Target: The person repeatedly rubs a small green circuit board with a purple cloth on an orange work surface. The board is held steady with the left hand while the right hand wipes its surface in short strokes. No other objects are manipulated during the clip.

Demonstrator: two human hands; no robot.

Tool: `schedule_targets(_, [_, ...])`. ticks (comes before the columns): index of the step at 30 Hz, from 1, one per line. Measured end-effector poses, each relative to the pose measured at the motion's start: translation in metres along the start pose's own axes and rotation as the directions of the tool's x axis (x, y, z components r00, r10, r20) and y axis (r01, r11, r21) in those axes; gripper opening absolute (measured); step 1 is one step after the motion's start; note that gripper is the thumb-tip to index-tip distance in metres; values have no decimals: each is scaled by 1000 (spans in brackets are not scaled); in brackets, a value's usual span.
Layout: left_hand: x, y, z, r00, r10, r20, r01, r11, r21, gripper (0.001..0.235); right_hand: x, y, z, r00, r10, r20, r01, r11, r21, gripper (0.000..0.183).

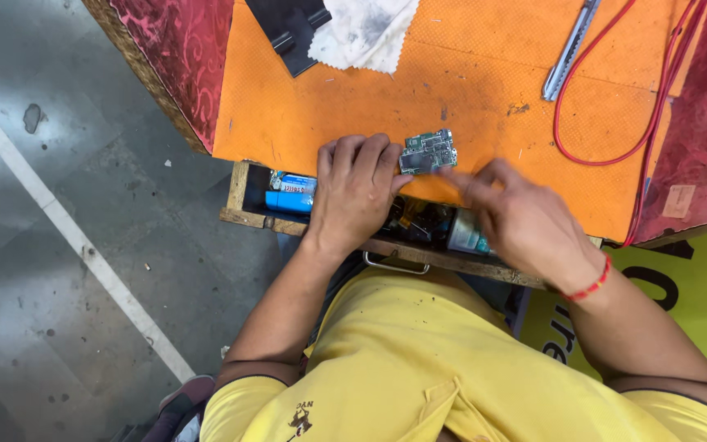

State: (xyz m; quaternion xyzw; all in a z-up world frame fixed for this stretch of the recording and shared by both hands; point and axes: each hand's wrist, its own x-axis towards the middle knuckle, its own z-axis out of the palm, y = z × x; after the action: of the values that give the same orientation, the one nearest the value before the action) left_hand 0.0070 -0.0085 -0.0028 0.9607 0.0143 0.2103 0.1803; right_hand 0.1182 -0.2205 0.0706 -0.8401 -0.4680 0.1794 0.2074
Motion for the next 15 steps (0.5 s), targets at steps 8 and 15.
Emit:
schedule_targets(8, [-2, -2, 3, 1000, 0, -13, 0, 1000, 0, 41, 4, -3, -11, 997, 83, -8, -83, 993, -80, 50])
schedule_targets(15, [-4, -6, 8, 997, 23, -68, -23, 1000, 12, 42, -2, 2, -8, 998, 57, -26, -59, 996, -61, 65])
